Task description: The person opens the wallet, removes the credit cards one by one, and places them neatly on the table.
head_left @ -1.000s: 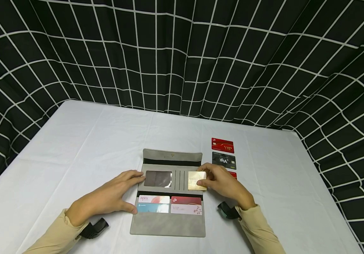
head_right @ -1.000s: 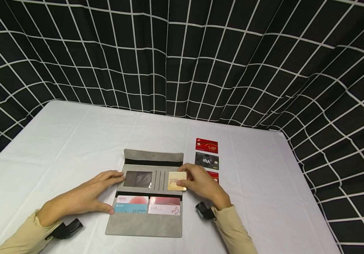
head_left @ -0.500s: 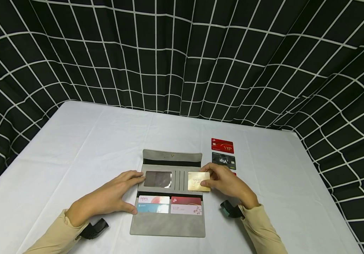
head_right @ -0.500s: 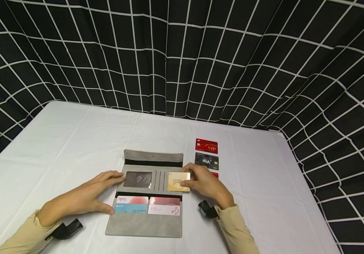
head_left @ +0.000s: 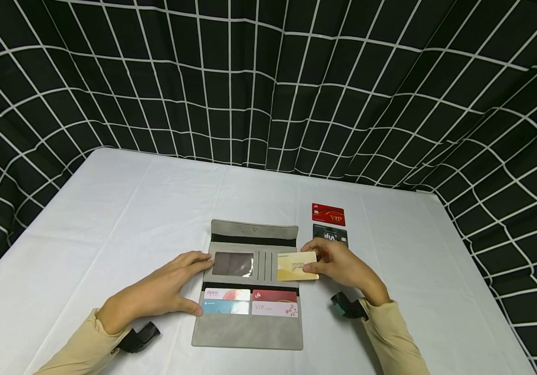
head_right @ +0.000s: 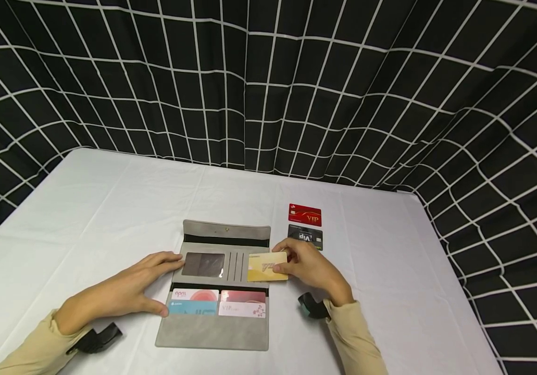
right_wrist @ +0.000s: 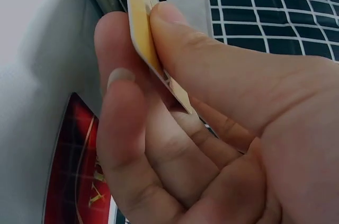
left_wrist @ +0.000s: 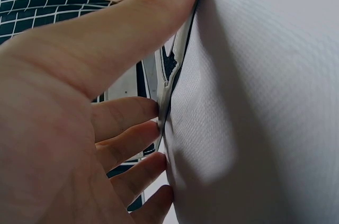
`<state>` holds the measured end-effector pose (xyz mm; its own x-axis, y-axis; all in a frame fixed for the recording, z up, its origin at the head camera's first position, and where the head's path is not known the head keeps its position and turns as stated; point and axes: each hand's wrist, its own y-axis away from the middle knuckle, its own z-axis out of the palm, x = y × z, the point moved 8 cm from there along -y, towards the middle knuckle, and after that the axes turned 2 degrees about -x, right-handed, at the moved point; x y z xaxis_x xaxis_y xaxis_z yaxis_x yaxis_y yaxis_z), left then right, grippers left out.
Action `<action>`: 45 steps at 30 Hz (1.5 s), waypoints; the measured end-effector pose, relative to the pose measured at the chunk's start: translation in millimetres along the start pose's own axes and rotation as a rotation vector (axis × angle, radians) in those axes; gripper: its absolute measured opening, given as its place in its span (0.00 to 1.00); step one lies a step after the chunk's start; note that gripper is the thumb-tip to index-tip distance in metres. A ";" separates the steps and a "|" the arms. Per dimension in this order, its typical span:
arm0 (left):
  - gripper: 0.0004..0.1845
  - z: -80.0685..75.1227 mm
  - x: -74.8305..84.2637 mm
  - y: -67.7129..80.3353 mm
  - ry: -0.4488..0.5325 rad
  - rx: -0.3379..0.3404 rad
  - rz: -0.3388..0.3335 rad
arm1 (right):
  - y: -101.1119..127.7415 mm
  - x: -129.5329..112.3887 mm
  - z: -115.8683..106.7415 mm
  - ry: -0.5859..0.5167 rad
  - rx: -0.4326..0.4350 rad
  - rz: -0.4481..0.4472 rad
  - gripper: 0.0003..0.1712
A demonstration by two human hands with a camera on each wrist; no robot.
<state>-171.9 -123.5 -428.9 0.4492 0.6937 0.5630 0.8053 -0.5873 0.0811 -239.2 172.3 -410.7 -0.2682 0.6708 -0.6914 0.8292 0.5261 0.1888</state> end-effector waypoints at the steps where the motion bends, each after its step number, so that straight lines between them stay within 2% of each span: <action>1: 0.52 -0.1 0.1 0.0 0.000 0.000 0.000 | 0.1 0.4 -0.4 -0.004 -0.001 0.001 0.20; 13: 0.53 1.0 0.1 -1.3 -0.005 0.001 0.000 | 1.7 6.0 -6.6 -0.066 -0.005 0.039 0.20; 21: 0.52 0.2 0.5 -1.4 -0.010 0.004 0.002 | 7.3 4.5 -21.6 -0.110 0.072 0.022 0.19; 25: 0.53 0.4 -0.1 -0.7 -0.001 0.000 0.000 | 9.8 6.7 -26.8 -0.121 0.089 0.047 0.20; 35: 0.52 1.0 -0.3 -0.3 -0.007 0.006 0.001 | 16.0 14.0 -44.0 -0.080 0.162 0.089 0.22; 45: 0.52 0.2 0.9 -0.1 -0.007 0.007 0.003 | 22.8 15.4 -56.8 -0.067 0.225 0.067 0.22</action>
<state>-171.5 -122.7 -428.6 0.4545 0.6948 0.5574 0.8066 -0.5865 0.0735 -252.2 224.3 -377.4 -0.1821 0.6603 -0.7286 0.9343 0.3471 0.0810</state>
